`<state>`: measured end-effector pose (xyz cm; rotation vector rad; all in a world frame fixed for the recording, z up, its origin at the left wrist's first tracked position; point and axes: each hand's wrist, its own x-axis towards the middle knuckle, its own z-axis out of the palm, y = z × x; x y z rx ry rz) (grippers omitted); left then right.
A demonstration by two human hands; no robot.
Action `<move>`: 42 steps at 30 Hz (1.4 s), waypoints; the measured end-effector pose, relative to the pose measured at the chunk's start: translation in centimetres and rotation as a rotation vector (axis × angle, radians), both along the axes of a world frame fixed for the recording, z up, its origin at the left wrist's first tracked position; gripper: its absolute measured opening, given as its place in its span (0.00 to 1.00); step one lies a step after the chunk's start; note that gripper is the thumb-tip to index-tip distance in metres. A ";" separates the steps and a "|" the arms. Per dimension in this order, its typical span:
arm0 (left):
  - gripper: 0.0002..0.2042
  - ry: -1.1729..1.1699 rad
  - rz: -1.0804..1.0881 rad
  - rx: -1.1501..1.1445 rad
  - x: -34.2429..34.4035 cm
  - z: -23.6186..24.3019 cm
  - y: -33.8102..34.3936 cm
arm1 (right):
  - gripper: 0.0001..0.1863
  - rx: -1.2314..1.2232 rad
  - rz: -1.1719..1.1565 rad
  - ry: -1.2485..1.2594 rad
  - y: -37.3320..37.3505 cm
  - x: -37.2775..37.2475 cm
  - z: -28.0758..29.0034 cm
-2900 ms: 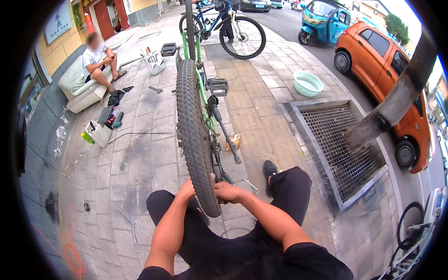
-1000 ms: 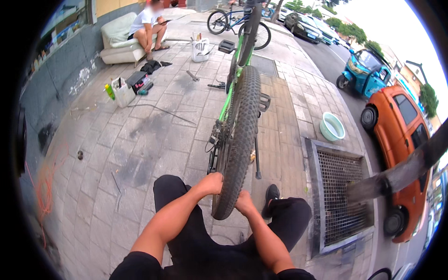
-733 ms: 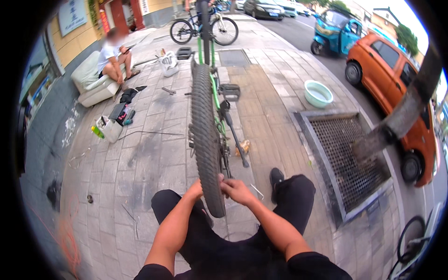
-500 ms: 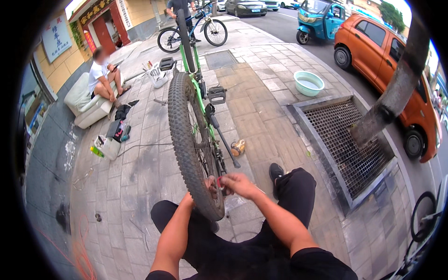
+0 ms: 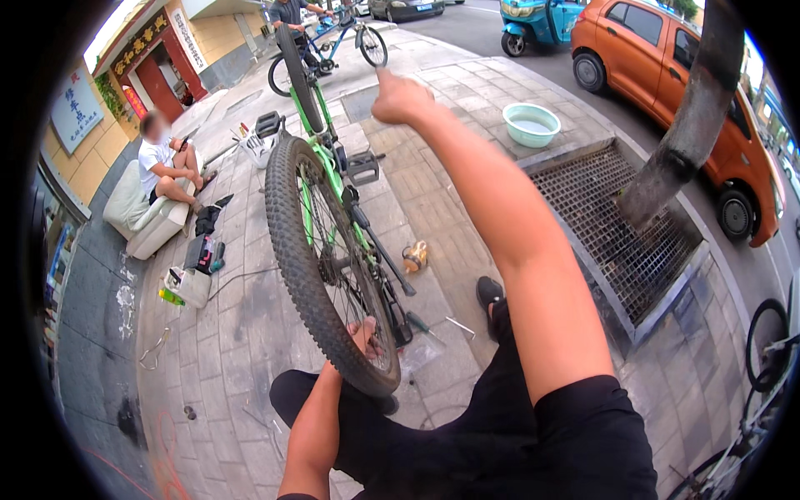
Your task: The person is sitting on the sidewalk and repeatedly uses a spoke wrench to adjust the tension of the spokes on the rear wheel of a green bicycle. They rotate the wheel to access different spokes and continue the adjustment process throughout the clip.
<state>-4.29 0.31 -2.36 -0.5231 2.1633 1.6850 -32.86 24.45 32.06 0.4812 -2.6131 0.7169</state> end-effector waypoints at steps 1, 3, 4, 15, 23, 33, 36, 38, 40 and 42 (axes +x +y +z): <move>0.25 -0.049 0.034 0.012 0.5 0.2 0.4 | 0.34 0.050 -0.037 -0.026 0.1 -0.9 0.5; 0.24 -0.011 0.015 0.019 1.1 2.4 1.4 | 0.32 0.136 -0.084 -0.049 -0.4 -1.1 1.6; 0.23 0.011 0.004 0.024 1.2 3.0 1.6 | 0.31 0.175 -0.102 -0.059 -0.6 -0.9 2.2; 0.23 -0.023 -0.053 0.009 1.3 5.8 1.7 | 0.24 0.305 -0.129 -0.086 -4.0 0.2 4.3; 0.24 -0.018 0.043 0.038 1.7 6.3 2.3 | 0.23 0.367 -0.044 -0.026 -5.4 1.0 4.6; 0.28 0.000 -0.013 -0.056 1.7 7.0 2.6 | 0.23 0.424 -0.025 0.063 -8.5 -0.1 4.0; 0.28 -0.023 -0.025 -0.017 1.8 6.3 1.8 | 0.24 0.393 0.006 0.068 -8.9 0.7 4.1; 0.28 -0.037 -0.011 -0.002 1.9 5.9 1.5 | 0.24 0.380 0.010 0.069 -9.2 1.2 4.0; 0.27 -0.051 0.018 -0.009 1.8 5.9 1.9 | 0.24 0.390 -0.014 0.075 -9.5 1.0 3.7; 0.27 -0.022 0.013 -0.026 1.9 6.1 2.1 | 0.25 0.415 0.007 0.103 -9.8 0.5 3.5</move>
